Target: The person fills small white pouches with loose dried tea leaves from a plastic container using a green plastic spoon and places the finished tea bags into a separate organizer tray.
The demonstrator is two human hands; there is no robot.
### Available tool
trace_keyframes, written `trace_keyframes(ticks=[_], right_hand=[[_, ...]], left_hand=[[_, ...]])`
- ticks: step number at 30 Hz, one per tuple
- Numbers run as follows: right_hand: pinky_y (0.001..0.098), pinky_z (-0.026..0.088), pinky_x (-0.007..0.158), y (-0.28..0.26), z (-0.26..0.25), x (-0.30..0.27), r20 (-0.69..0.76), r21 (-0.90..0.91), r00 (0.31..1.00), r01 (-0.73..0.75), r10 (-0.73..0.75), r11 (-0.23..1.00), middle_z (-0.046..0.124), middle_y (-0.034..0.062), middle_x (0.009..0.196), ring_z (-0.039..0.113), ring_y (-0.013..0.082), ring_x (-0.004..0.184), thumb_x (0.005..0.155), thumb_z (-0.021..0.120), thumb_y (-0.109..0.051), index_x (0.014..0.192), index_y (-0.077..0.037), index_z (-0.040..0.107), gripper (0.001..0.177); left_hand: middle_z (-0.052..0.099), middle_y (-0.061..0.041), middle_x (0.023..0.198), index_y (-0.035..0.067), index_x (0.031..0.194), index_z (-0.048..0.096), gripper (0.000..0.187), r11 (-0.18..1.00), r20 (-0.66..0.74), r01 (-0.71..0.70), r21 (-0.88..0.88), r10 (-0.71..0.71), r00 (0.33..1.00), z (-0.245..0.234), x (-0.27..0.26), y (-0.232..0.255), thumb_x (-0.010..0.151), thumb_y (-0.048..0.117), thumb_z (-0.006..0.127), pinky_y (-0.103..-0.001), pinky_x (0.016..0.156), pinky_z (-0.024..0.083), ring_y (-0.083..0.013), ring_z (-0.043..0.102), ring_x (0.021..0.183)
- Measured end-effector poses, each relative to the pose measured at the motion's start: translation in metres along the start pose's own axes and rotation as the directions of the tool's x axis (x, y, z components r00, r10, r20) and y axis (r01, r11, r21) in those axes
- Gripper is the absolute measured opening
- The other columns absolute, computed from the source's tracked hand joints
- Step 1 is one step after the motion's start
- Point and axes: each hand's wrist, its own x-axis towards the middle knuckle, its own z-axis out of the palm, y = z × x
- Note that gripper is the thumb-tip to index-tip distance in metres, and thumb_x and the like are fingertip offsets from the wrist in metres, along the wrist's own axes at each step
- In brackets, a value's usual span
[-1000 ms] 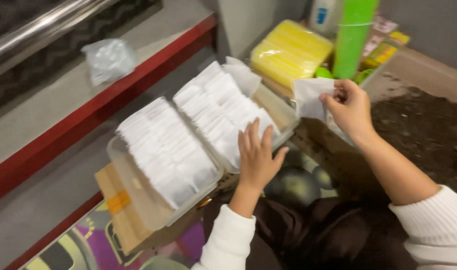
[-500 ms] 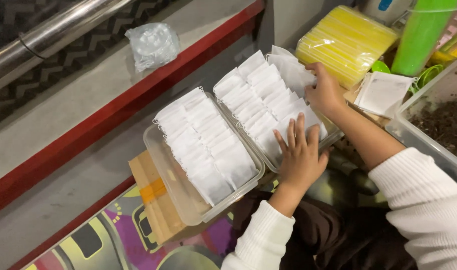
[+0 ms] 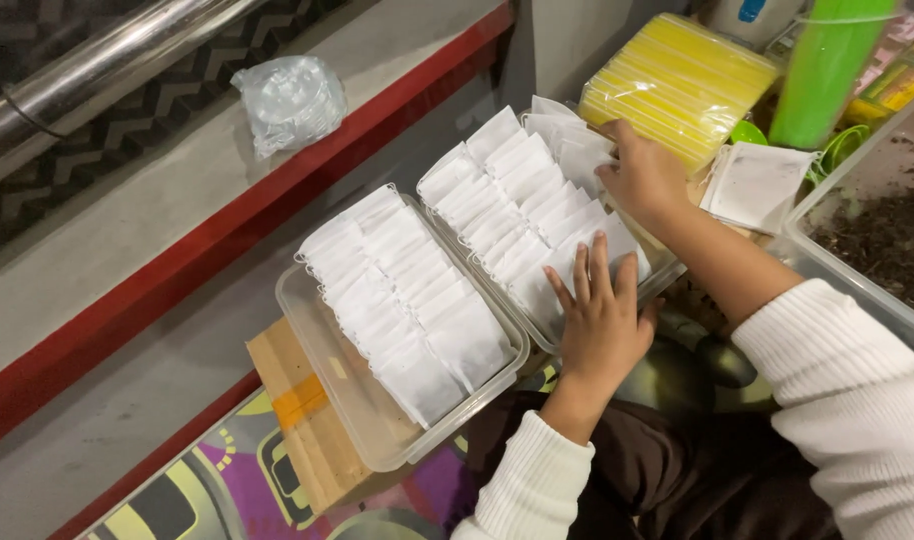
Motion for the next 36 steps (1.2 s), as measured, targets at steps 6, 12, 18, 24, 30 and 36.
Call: trace_keyframes(ticks=[6,12,18,24,30,36], right_hand=[[0.0506,0.053,0.083,0.014,-0.034,-0.014,-0.011,0.386,0.989,-0.133,0.148,0.913,0.071,0.0182,0.102,0.07,0.037,0.094,0.1,0.072,-0.031,0.129,-0.009,0.064,0.037],[0.0544,0.038,0.102,0.103,-0.051,-0.031,0.33,-0.641,0.898,-0.014,0.291,0.767,0.079,-0.0012,0.087,0.073,0.0291,0.086,0.086,0.052,-0.024,0.084,-0.019,0.076,0.025],[0.0506,0.027,0.097,0.153,-0.006,-0.061,0.333,-0.706,0.901,0.041,0.28,0.707,0.081,-0.0001,0.098,0.075,0.0255,0.1,0.086,0.057,-0.022,0.099,-0.018,0.083,0.029],[0.0465,0.028,0.09,0.174,0.016,-0.056,0.308,-0.735,0.93,0.098,0.202,0.671,0.077,-0.0063,0.095,0.072,0.0213,0.101,0.086,0.059,-0.024,0.094,-0.025,0.081,0.023],[0.0475,0.027,0.095,0.133,-0.012,-0.067,0.338,-0.748,0.926,0.154,0.17,0.645,0.077,-0.0007,0.087,0.071,0.0221,0.088,0.084,0.065,-0.009,0.091,-0.017,0.08,0.018],[0.0454,0.03,0.091,0.11,-0.037,-0.07,0.295,-0.654,0.944,0.087,0.148,0.752,0.077,0.0008,0.085,0.073,0.0229,0.086,0.087,0.062,-0.011,0.092,-0.015,0.079,0.018]], left_hand=[[0.036,-0.03,0.153,0.006,0.137,0.046,0.061,1.0,0.095,0.008,-0.027,-0.006,0.995,-0.014,0.003,0.002,0.089,0.032,0.073,-0.083,0.11,0.017,-0.0496,0.034,0.146],[0.034,-0.027,0.159,0.008,0.134,0.054,0.057,0.999,0.049,-0.015,0.034,0.013,0.999,-0.008,0.003,0.0,0.089,0.038,0.072,-0.082,0.111,0.018,-0.0506,0.034,0.145],[0.031,-0.028,0.155,0.007,0.138,0.045,0.059,0.999,0.164,0.031,0.014,-0.033,0.986,-0.012,0.005,0.001,0.092,0.035,0.07,-0.082,0.112,0.012,-0.0474,0.028,0.147],[0.031,-0.027,0.155,0.007,0.138,0.044,0.06,0.999,0.174,0.038,0.015,-0.04,0.984,-0.01,0.003,0.0,0.092,0.036,0.07,-0.081,0.113,0.011,-0.0467,0.028,0.147],[0.032,-0.027,0.154,0.008,0.138,0.045,0.059,0.999,0.157,0.028,0.027,-0.032,0.987,-0.011,0.002,0.002,0.092,0.035,0.071,-0.079,0.115,0.009,-0.045,0.028,0.147],[0.035,-0.027,0.152,0.006,0.136,0.049,0.058,1.0,0.139,0.023,0.019,-0.025,0.99,-0.01,0.0,0.0,0.091,0.034,0.073,-0.078,0.116,0.01,-0.0449,0.03,0.147]])
